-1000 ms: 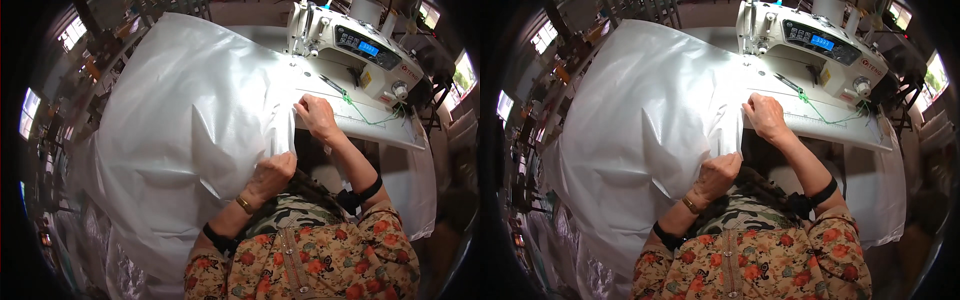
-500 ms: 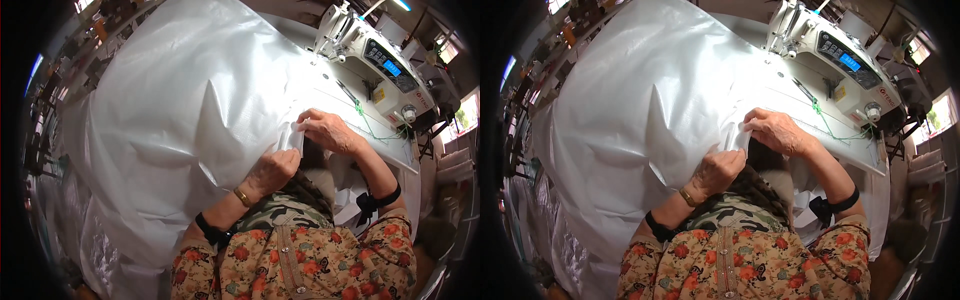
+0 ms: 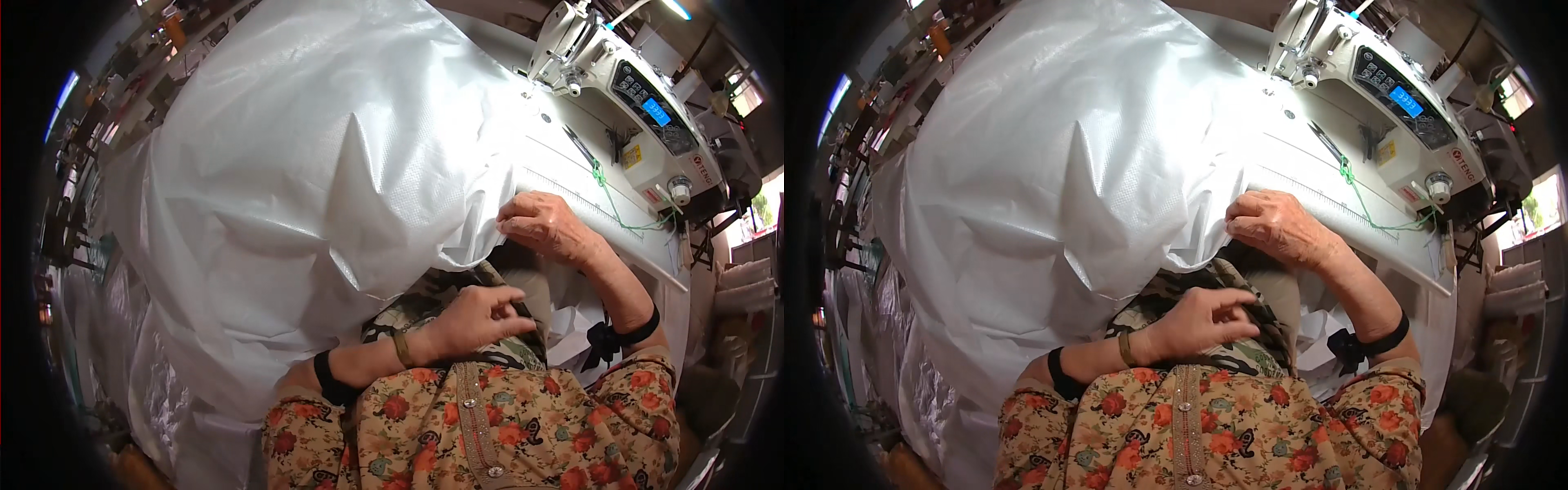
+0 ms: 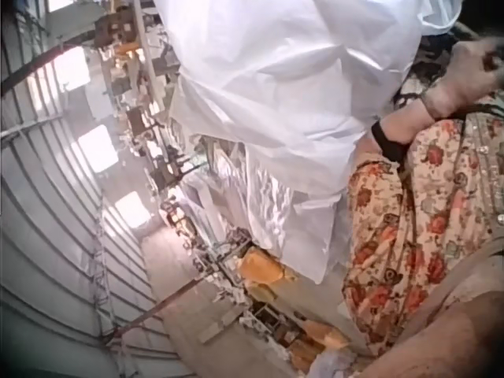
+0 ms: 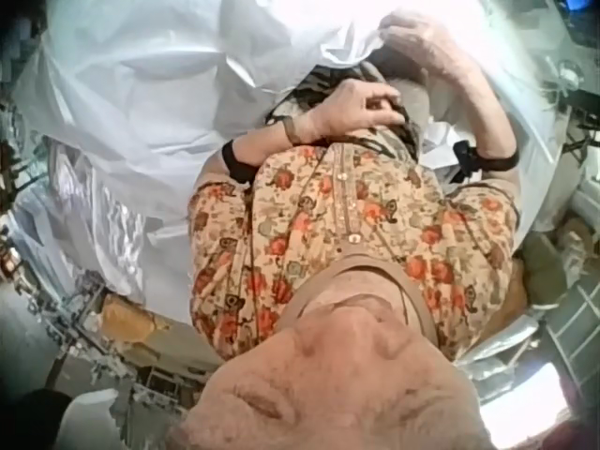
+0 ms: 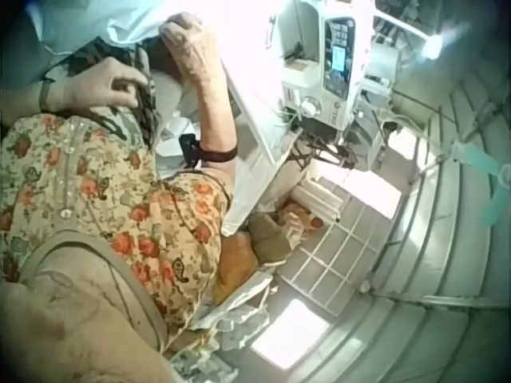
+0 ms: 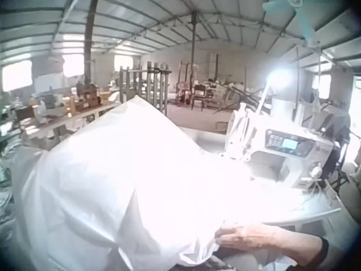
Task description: The person sews the edges of a white plastic sheet using a sewing machine, guiding the material under the needle by hand. They repeatedly fold the edges, align the seams, and feed the fabric through the machine.
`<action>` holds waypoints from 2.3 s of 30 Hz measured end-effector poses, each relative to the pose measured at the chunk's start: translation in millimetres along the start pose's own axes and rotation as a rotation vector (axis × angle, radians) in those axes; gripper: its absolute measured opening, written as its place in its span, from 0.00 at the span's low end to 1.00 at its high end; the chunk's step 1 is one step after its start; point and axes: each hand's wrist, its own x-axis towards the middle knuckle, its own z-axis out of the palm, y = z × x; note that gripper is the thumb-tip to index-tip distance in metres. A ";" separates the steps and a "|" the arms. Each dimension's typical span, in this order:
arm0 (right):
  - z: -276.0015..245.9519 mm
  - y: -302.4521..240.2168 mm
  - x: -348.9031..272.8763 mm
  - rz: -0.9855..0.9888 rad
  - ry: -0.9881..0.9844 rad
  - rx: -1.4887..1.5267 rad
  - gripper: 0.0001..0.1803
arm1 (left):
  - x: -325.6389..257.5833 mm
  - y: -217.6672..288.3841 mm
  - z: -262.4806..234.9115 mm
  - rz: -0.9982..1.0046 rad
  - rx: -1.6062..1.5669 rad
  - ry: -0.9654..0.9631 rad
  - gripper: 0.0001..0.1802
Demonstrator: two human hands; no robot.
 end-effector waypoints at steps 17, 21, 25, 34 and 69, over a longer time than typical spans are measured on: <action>3.1 -1.0 -2.6 -0.075 -0.003 -0.085 0.07 | 28.6 -31.3 20.2 -0.228 -1.160 0.678 0.20; 3.3 1.4 -2.6 -0.070 -0.037 -0.111 0.06 | 32.8 -27.7 18.8 -0.206 -1.143 0.679 0.19; 5.5 2.5 -2.6 -0.087 -0.021 -0.103 0.07 | 37.3 -27.1 9.5 -0.278 -1.194 0.676 0.15; 3.8 -5.5 4.5 -0.064 0.005 -0.162 0.08 | 29.2 -28.8 -12.2 -0.401 -1.255 0.637 0.08; 9.7 -14.1 10.1 -0.264 0.031 -0.397 0.09 | 28.7 -20.2 -9.8 -0.122 -0.628 0.728 0.10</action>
